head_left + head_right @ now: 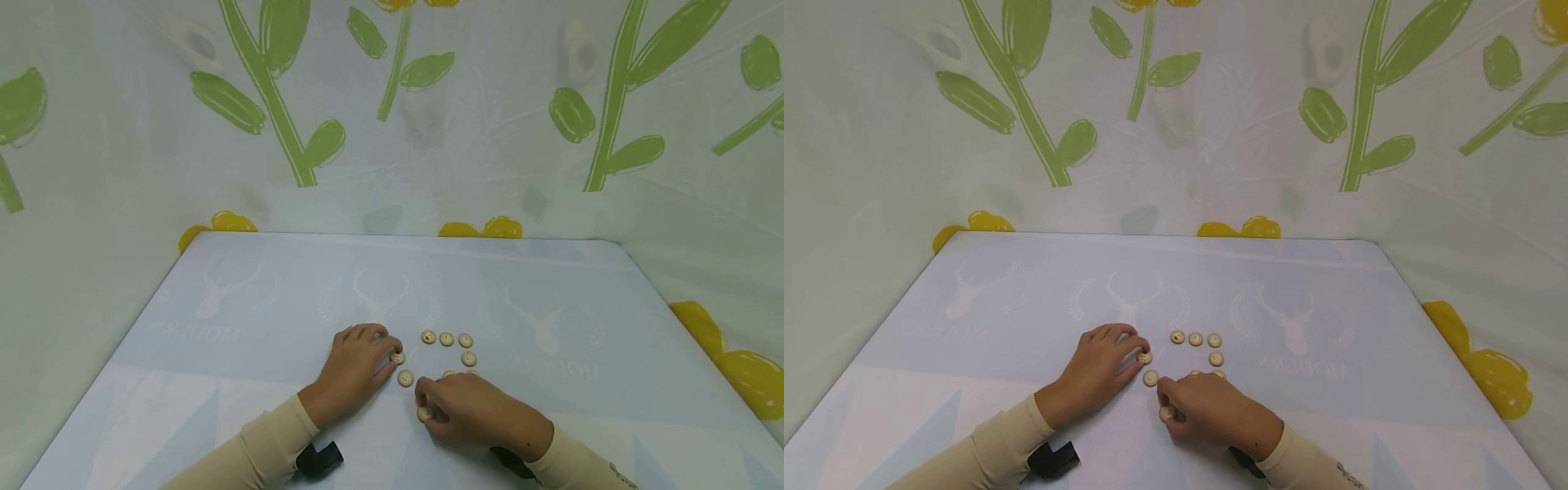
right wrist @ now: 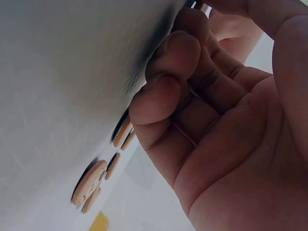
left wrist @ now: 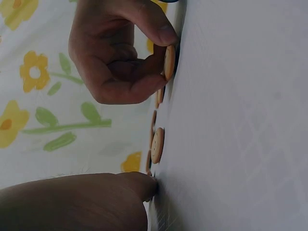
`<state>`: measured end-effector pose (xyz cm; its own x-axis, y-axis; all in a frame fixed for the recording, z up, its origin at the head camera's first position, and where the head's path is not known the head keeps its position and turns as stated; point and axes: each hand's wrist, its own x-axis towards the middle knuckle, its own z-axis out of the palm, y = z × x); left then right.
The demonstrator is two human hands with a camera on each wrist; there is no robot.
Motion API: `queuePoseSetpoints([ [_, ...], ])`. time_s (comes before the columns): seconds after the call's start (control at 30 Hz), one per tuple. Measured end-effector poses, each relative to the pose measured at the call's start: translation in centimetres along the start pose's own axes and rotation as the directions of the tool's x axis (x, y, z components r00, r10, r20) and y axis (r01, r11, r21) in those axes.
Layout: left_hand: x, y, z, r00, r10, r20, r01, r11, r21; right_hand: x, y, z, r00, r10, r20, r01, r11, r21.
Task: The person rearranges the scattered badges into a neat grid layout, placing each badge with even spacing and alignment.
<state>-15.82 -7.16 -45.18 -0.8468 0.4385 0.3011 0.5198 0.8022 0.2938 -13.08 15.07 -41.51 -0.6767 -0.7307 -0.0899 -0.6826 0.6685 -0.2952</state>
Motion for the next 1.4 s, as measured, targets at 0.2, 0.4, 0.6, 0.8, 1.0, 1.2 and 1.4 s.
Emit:
queuePoseSetpoints([
  [0.2,0.0,0.03,-0.03,1.0,-0.001,-0.002,0.001,1.0,-0.001,0.05,0.1,0.0,1.0,0.008,0.008,-0.008,1.0,0.011],
  [0.4,-0.02,0.0,0.02,1.0,0.0,-0.002,0.0,1.0,0.004,0.12,0.19,0.06,1.0,0.023,0.019,-0.023,0.999,0.024],
  [0.6,-0.04,-0.05,0.03,1.0,-0.001,0.001,0.001,1.0,0.013,0.11,0.22,0.02,1.0,0.026,0.006,-0.026,0.999,0.035],
  [0.8,-0.04,-0.02,-0.02,1.0,0.002,0.002,-0.002,1.0,0.02,0.03,0.23,-0.08,1.0,0.026,-0.008,-0.026,0.999,0.03],
  [1.0,0.0,-0.03,0.07,1.0,0.001,0.002,-0.001,1.0,0.018,0.05,0.38,-0.21,0.999,0.052,0.005,-0.052,0.998,0.044],
  [1.2,-0.08,-0.05,0.18,1.0,-0.008,0.013,0.008,1.0,0.011,0.06,0.53,-0.24,0.999,0.049,0.003,-0.049,0.998,0.047],
  [1.4,-0.02,-0.06,0.12,1.0,-0.008,0.011,0.008,1.0,0.007,0.03,0.65,-0.32,0.999,0.054,0.002,-0.054,0.997,0.049],
])
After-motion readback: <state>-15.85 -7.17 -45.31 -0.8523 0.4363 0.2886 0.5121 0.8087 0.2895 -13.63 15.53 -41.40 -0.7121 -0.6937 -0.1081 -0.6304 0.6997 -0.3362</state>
